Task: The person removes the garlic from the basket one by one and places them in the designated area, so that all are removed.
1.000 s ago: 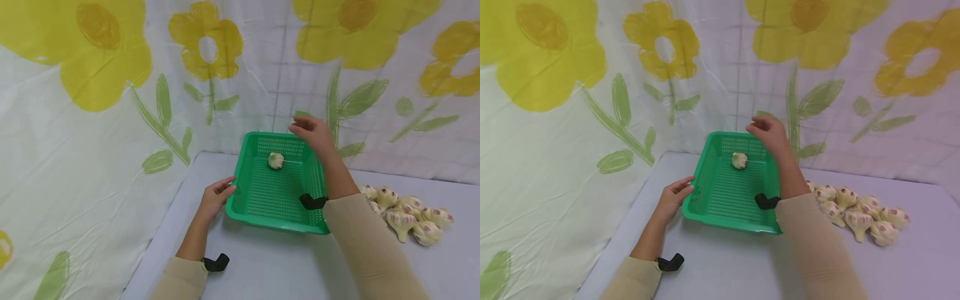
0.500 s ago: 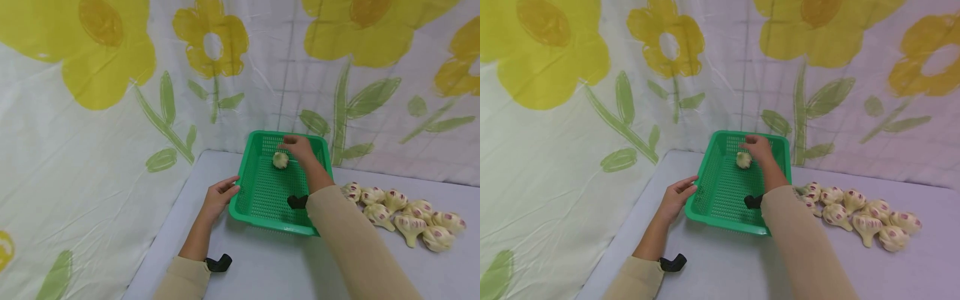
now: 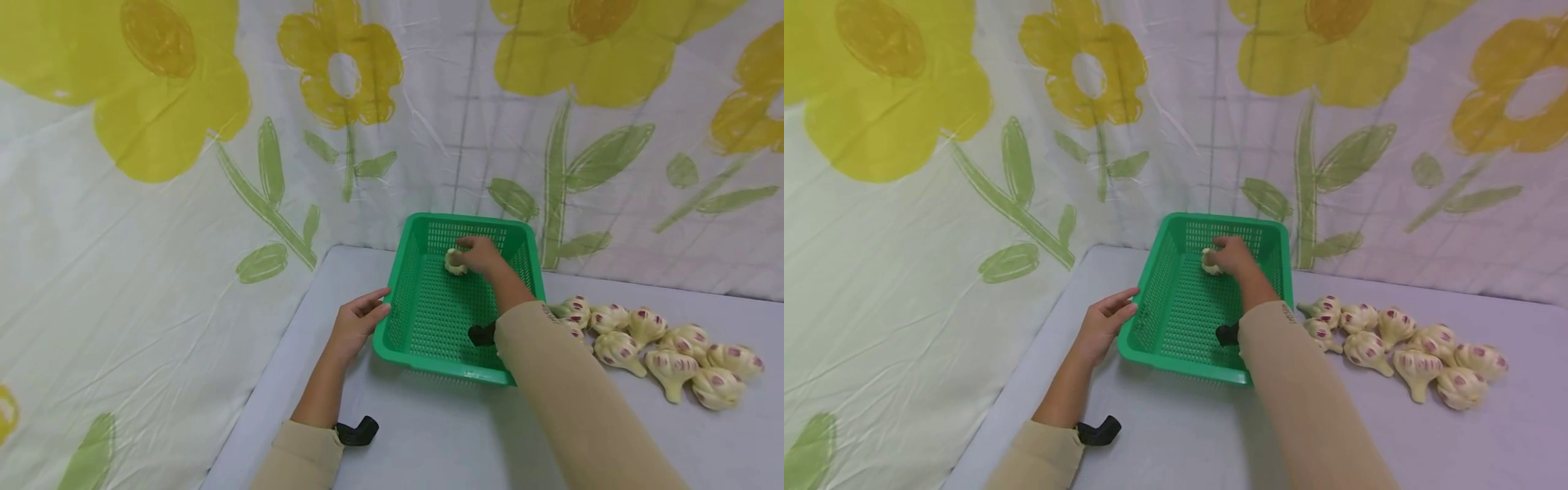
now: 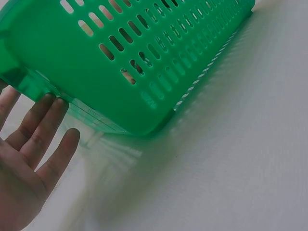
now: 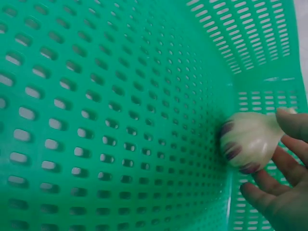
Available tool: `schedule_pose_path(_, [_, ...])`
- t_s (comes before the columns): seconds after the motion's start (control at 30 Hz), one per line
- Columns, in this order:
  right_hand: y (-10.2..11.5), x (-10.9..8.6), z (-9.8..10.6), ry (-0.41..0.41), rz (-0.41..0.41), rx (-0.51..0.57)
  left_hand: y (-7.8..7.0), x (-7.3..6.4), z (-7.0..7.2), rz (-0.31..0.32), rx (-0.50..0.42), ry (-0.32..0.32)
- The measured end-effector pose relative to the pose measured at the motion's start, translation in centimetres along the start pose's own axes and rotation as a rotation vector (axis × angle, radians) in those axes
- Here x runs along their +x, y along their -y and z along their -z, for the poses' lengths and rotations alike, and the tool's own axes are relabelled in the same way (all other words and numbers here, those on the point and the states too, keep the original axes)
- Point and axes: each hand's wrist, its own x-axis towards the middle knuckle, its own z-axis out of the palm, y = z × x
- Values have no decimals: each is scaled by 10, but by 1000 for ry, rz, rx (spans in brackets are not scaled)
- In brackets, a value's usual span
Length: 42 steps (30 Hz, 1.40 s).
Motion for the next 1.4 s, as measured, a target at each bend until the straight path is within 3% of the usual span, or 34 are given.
schedule_pose_path(0.2, [-2,1,-3,0,-7,-68,4,1,0,-18,6,-15])
schedule_pose_path(0.47, [-3,2,-9,101,53,-301,5,2,0,-24,11,-7])
schedule_pose_path(0.7, [-2,0,-10,146,45,-326,5,1,0,-30,3,-7])
schedule_pose_path(1.4, [0,-3,-10,117,47,-329,5,2,0,-38,-6,-4])
